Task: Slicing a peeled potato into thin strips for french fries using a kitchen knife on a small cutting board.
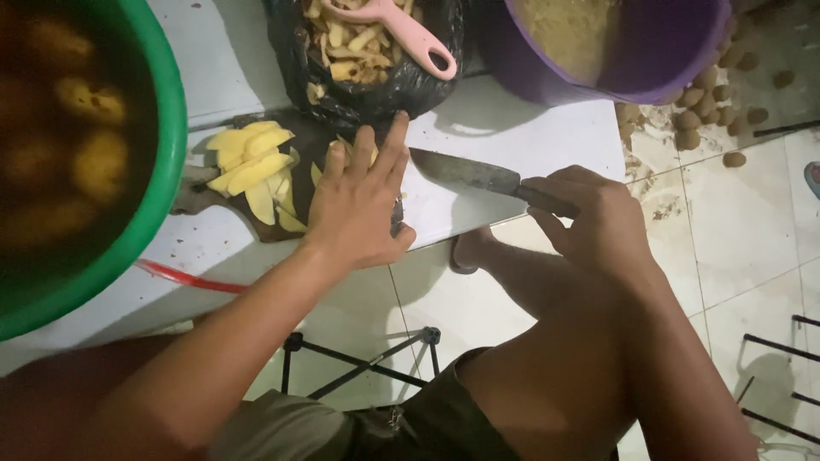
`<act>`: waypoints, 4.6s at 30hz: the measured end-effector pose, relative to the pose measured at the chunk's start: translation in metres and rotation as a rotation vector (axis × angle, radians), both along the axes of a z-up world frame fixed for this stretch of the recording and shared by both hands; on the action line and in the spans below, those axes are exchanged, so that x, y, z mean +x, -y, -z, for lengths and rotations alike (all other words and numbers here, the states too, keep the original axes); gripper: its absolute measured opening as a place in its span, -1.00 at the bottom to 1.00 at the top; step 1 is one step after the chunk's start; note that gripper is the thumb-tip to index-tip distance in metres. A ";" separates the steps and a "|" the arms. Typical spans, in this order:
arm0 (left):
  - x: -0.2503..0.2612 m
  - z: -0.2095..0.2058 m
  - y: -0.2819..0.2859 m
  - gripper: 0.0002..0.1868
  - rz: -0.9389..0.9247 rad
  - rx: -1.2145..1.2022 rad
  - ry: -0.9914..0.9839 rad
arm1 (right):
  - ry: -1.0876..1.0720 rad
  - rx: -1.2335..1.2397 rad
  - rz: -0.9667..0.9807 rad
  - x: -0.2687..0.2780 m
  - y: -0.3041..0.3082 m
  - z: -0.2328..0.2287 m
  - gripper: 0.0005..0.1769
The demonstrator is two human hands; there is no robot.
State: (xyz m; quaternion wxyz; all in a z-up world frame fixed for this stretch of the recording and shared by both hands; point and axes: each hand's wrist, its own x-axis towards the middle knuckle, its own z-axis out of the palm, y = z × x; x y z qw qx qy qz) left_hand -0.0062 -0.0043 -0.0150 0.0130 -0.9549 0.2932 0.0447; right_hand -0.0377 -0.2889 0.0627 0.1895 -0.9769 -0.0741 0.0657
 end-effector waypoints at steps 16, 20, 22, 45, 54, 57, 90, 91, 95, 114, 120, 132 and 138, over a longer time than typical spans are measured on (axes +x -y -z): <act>-0.010 -0.008 -0.008 0.03 0.011 -0.100 0.143 | -0.051 0.068 0.079 -0.006 -0.030 -0.021 -0.65; -0.022 -0.019 -0.021 0.02 0.016 -0.094 0.247 | -0.192 0.095 0.295 -0.009 -0.071 -0.051 -0.82; -0.025 -0.021 -0.030 0.01 0.015 -0.075 0.291 | -0.237 0.109 0.372 -0.008 -0.089 -0.066 -0.87; -0.011 -0.053 -0.082 -0.76 -0.148 -0.184 0.175 | -0.358 0.364 0.212 -0.063 -0.043 -0.009 -0.50; -0.012 -0.005 -0.081 -0.84 -0.086 -0.167 0.122 | -0.288 0.405 0.284 -0.105 -0.159 0.010 -0.51; -0.016 -0.004 -0.085 -0.90 -0.124 -0.191 0.041 | -0.116 0.369 0.182 -0.109 -0.168 0.031 -0.53; -0.008 -0.001 -0.082 -0.84 -0.102 -0.492 0.071 | -0.075 0.493 0.172 -0.100 -0.152 0.056 -0.58; -0.005 0.002 -0.082 -0.84 -0.106 -0.494 0.076 | -0.072 0.491 0.166 -0.099 -0.152 0.059 -0.58; -0.008 0.006 -0.085 -0.85 -0.065 -0.485 0.138 | -0.048 0.445 0.140 -0.104 -0.157 0.067 -0.55; -0.009 0.013 -0.084 -0.84 -0.113 -0.363 0.074 | -0.007 0.445 0.102 -0.107 -0.165 0.073 -0.56; -0.009 0.008 -0.083 -0.83 -0.103 -0.339 0.110 | 0.009 0.407 0.110 -0.109 -0.165 0.077 -0.54; -0.012 0.020 -0.084 -0.92 -0.097 -0.316 0.133 | -0.031 0.441 0.115 -0.104 -0.171 0.076 -0.53; -0.015 0.019 -0.082 -0.91 -0.125 -0.298 0.207 | -0.015 0.455 0.058 -0.098 -0.178 0.070 -0.69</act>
